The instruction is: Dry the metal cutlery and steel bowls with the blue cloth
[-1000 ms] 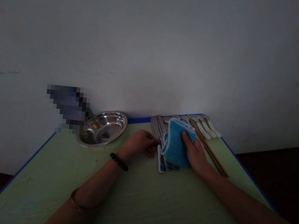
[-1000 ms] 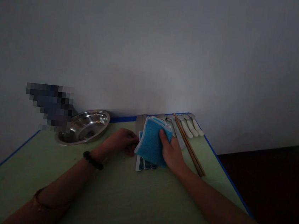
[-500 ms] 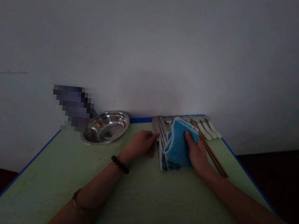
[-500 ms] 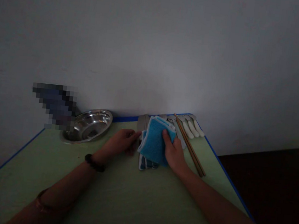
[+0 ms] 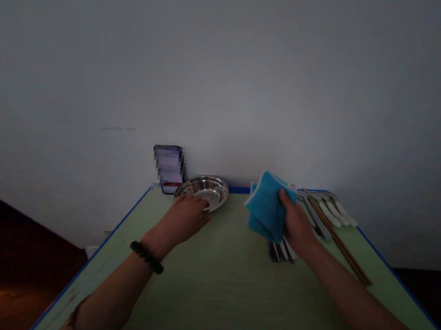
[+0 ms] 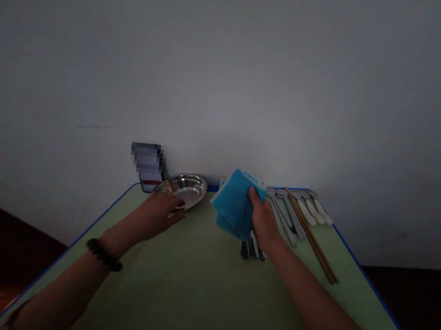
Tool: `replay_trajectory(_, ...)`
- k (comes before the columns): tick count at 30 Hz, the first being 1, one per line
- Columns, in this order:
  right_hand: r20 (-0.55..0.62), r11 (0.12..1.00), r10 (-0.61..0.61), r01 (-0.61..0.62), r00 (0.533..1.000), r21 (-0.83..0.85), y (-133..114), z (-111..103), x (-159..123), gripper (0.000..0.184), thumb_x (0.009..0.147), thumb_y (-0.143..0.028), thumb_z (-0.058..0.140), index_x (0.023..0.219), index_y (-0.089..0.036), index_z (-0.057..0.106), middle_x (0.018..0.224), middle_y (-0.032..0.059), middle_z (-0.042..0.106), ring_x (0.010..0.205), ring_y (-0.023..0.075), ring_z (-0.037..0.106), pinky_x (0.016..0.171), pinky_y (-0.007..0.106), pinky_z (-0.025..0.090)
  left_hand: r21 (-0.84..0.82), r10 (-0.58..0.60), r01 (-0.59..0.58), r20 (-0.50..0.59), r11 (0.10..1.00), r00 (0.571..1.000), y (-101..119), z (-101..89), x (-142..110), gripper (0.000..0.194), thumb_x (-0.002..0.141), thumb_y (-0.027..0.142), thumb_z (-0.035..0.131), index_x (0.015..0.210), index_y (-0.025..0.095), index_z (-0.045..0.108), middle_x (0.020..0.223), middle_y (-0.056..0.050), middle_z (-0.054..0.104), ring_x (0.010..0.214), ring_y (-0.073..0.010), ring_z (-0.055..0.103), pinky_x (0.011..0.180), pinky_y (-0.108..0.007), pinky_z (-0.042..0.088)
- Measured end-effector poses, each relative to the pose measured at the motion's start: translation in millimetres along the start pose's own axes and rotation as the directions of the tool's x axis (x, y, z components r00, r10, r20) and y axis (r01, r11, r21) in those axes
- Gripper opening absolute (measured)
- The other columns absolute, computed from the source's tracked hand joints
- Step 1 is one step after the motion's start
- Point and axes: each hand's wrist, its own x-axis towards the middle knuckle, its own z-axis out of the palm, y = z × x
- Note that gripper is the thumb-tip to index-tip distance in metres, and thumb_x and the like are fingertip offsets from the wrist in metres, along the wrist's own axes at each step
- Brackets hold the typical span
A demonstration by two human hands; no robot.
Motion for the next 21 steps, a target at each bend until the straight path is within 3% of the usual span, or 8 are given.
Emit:
replay_trajectory(2, -0.031, 0.994, 0.075, -0.072, 0.997, 0.079, -2.4, 20.5, 5.2, 0.036, 0.075, -0.047, 0.056, 0.100, -0.021, 0.059, 0.096, 0.0033, 0.069, 0.098, 0.0201, 0.061, 0.087, 0.036, 0.047, -0.011, 0.014, -0.013, 0.080, 1.000, 0.997, -11.6, 2.1, -1.4, 0.021, 0.081, 0.022, 0.046, 0.091, 0.017, 0.063, 0.088, -0.012, 0.068, 0.082, -0.0242, 0.062, 0.075, -0.037, 0.045)
replay_trajectory(6, -0.028, 0.969, 0.156, -0.147, 0.987, 0.198, -9.9, 51.4, 16.6, 0.030, 0.079, -0.041, 0.052, 0.100, -0.020, 0.058, 0.100, 0.0037, 0.069, 0.096, 0.0187, 0.063, 0.082, 0.034, 0.051, 0.020, 0.007, -0.008, 0.051, 1.000, 0.999, -20.7, 2.0, -1.2, 0.023, 0.079, 0.016, 0.044, 0.085, 0.019, 0.067, 0.082, -0.013, 0.069, 0.076, -0.0260, 0.064, 0.066, -0.036, 0.045)
replay_trajectory(11, -0.022, 0.962, 0.162, -0.153, 0.986, 0.227, -11.9, 65.2, 28.2, 0.028, 0.078, -0.041, 0.053, 0.096, -0.020, 0.060, 0.094, 0.0042, 0.071, 0.095, 0.0199, 0.064, 0.077, 0.033, 0.054, 0.045, -0.001, 0.001, -0.006, 0.999, 1.000, -19.9, -8.8, -1.6, 0.021, 0.079, 0.015, 0.045, 0.080, 0.019, 0.065, 0.081, -0.014, 0.068, 0.076, -0.0278, 0.064, 0.066, -0.038, 0.044)
replay_trajectory(13, -0.044, 0.960, 0.184, -0.169, 0.982, 0.223, -9.6, 65.8, 30.5, 0.028, 0.077, -0.040, 0.056, 0.095, -0.020, 0.060, 0.093, 0.0038, 0.071, 0.093, 0.0204, 0.064, 0.076, 0.034, 0.055, 0.038, 0.004, -0.003, -0.032, 0.999, 0.999, -18.7, -10.8, -1.5, 0.017, 0.079, 0.017, 0.049, 0.088, 0.019, 0.063, 0.088, -0.013, 0.068, 0.082, -0.0273, 0.063, 0.070, -0.038, 0.044)
replay_trajectory(18, -0.069, 0.960, 0.214, -0.197, 0.974, 0.198, -6.4, 63.7, 31.5, 0.026, 0.076, -0.039, 0.057, 0.092, -0.019, 0.061, 0.093, 0.0042, 0.071, 0.092, 0.0200, 0.065, 0.076, 0.033, 0.055, -0.022, 0.076, -0.076, -0.012, 0.997, 0.997, -18.9, -8.5, -0.7, 0.034, 0.063, 0.041, 0.071, 0.086, 0.018, 0.062, 0.089, -0.011, 0.068, 0.088, -0.0293, 0.061, 0.077, -0.037, 0.042)
replay_trajectory(21, -0.081, 0.962, 0.226, -0.209, 0.971, 0.178, -8.5, 63.8, 31.2, 0.027, 0.077, -0.040, 0.056, 0.093, -0.018, 0.061, 0.090, 0.0053, 0.071, 0.090, 0.0212, 0.065, 0.074, 0.035, 0.055, -0.072, 0.118, -0.117, -0.002, 0.990, 0.993, -20.6, -7.2, 0.2, 0.043, 0.065, 0.057, 0.062, 0.083, 0.018, 0.063, 0.087, -0.010, 0.068, 0.085, -0.0277, 0.061, 0.074, -0.036, 0.043)
